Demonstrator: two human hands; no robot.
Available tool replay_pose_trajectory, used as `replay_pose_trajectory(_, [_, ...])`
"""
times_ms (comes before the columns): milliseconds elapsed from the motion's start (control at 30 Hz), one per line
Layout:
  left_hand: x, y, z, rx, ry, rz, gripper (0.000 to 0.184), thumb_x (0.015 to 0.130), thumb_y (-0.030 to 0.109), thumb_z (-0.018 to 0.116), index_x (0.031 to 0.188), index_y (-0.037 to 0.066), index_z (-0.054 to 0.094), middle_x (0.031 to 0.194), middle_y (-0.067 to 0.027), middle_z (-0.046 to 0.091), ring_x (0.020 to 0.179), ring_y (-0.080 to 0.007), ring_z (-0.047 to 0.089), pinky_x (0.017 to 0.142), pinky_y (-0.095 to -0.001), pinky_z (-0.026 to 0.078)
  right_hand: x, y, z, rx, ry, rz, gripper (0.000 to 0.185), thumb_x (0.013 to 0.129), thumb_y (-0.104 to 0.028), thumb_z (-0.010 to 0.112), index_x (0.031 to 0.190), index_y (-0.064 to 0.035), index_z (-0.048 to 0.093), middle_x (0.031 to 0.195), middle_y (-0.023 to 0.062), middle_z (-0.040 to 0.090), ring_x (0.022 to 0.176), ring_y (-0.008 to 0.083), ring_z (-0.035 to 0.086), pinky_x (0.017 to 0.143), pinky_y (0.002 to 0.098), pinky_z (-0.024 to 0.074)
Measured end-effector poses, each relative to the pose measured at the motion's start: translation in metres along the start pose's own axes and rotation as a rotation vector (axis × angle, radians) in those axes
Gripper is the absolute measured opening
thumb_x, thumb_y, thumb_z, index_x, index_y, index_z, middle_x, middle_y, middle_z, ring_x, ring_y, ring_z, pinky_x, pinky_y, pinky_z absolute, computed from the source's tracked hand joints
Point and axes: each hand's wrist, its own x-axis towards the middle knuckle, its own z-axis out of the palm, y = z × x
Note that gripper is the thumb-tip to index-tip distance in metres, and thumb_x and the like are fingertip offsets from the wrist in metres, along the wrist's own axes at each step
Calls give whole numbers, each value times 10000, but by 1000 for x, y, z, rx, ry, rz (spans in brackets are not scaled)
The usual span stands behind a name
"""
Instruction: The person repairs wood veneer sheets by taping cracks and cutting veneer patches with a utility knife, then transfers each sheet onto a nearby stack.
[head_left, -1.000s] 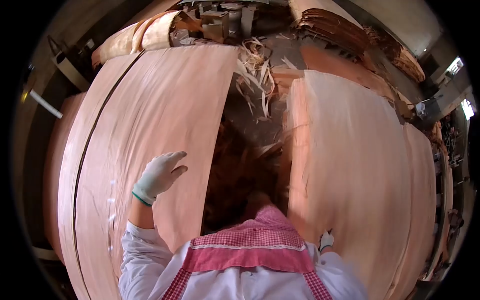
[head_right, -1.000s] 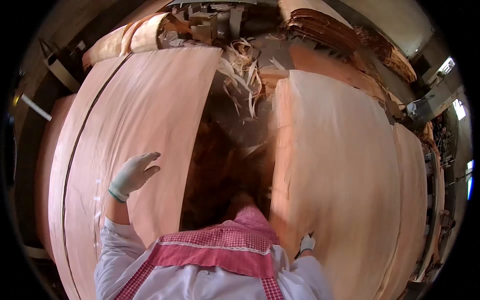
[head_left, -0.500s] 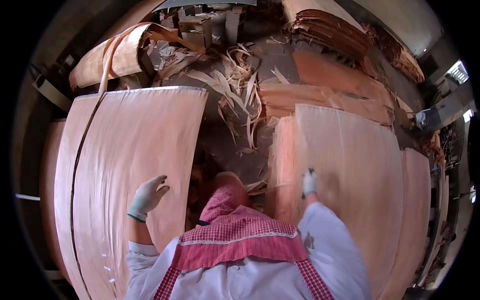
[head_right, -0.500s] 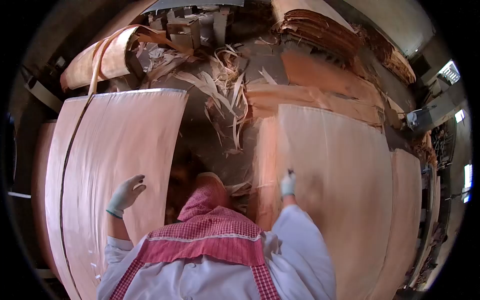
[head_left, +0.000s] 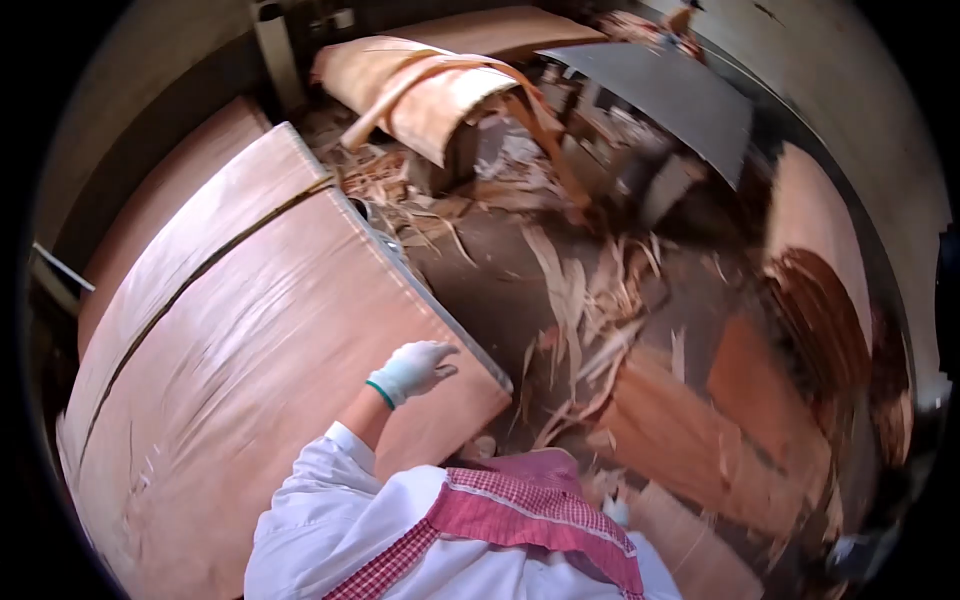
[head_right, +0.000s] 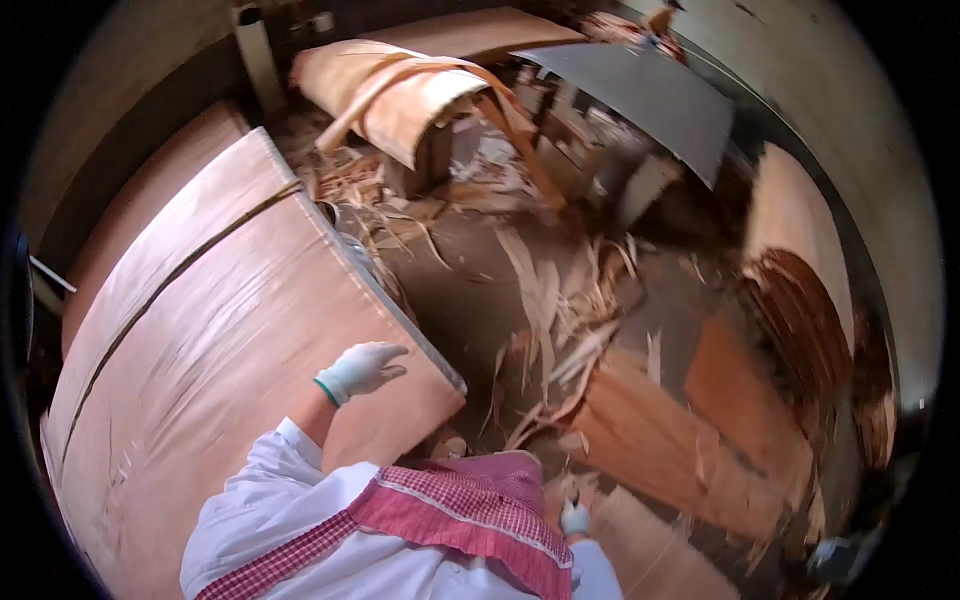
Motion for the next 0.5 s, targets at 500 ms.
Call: replay_pose_trajectory(500, [125,-38,32,-468,708,-687,329,901,250,573,1146,33,610,1060,-187,652,1001,-329,623,869,-385,488,570,-336,-110,-96,-60,-728,287,952,-290,493,774,-94,605,647,117,593,487,264,569,419,401,441])
